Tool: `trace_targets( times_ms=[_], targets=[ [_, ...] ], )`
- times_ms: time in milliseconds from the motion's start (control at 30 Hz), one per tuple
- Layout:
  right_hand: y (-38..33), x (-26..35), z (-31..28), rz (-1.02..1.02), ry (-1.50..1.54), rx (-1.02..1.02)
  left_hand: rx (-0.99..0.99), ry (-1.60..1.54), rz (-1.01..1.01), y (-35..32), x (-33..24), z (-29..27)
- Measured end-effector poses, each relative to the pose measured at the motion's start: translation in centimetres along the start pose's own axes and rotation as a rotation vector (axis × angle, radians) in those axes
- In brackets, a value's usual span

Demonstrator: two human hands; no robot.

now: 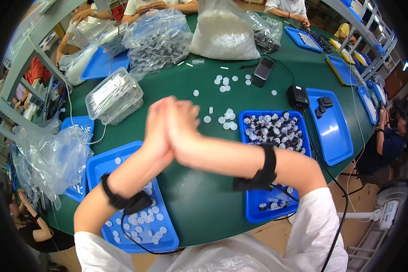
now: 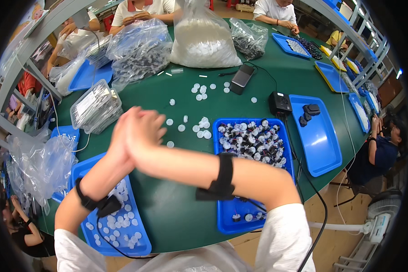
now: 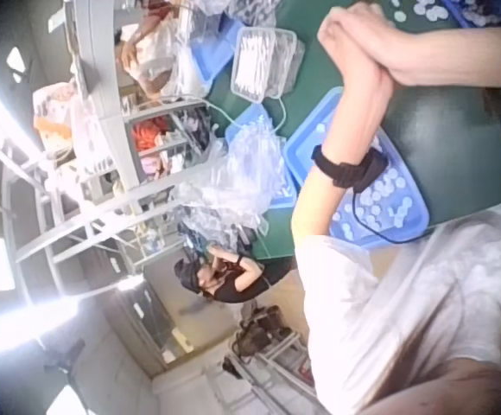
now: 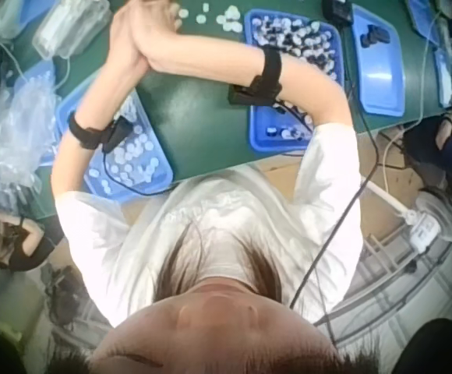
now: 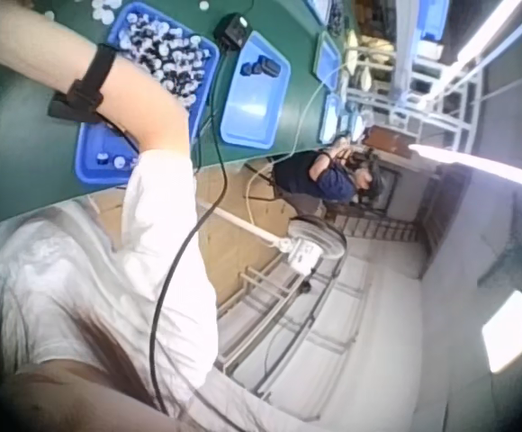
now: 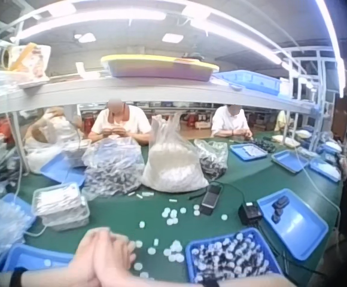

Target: Assembling small industrial or household components at a workstation.

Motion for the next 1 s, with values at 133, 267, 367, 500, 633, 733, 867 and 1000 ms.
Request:
trace_targets(
  times_ms=[133,267,367,500,633,733,867,1000],
  targets=[
    [-9.9,-1.4,4.1,-0.014,0.151,0.203,-0.214,0.151,0.112,-7.8,-2.5,-7.1],
    [-13.5,0.5,1.8,-0.028,-0.133,0.371,-0.277,0.663,0.17,-7.9,-2.2,-19.0],
    [-6.5,-2.2,1.3,-0.103,-0.079,0.852,-0.31,1.133,0.233,-8.8,-3.6,-16.4],
    [2.4,3.3,-7.9,-0.754,-0.415,0.454,0.126,1.37,0.54,-7.5,-4.3,-10.0],
    [15.4,3.3,-16.3,-0.636,-1.221,-0.037,0.262,1.426,0.722,-3.7,0.3,-3.3],
    [20.0,1.2,-20.6,-0.373,-1.314,-0.262,0.189,1.702,0.837,-1.8,4.9,0.1],
    [26.5,-3.3,-23.6,-0.482,-1.316,-0.238,0.103,1.82,1.324,-1.0,9.9,0.8],
    [26.1,-3.3,-23.1,-0.795,-1.226,-0.034,0.197,1.882,1.215,-1.3,10.8,0.7]
  ],
)
Point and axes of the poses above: each hand's wrist, its own y-axis towards the middle knuckle, its own z-axis out of the palm, x = y × z, the point moved 3 cm from there along y, towards the middle knuckle, and after that the axes turned 12 degrees about -x, right-handed, at the moved point
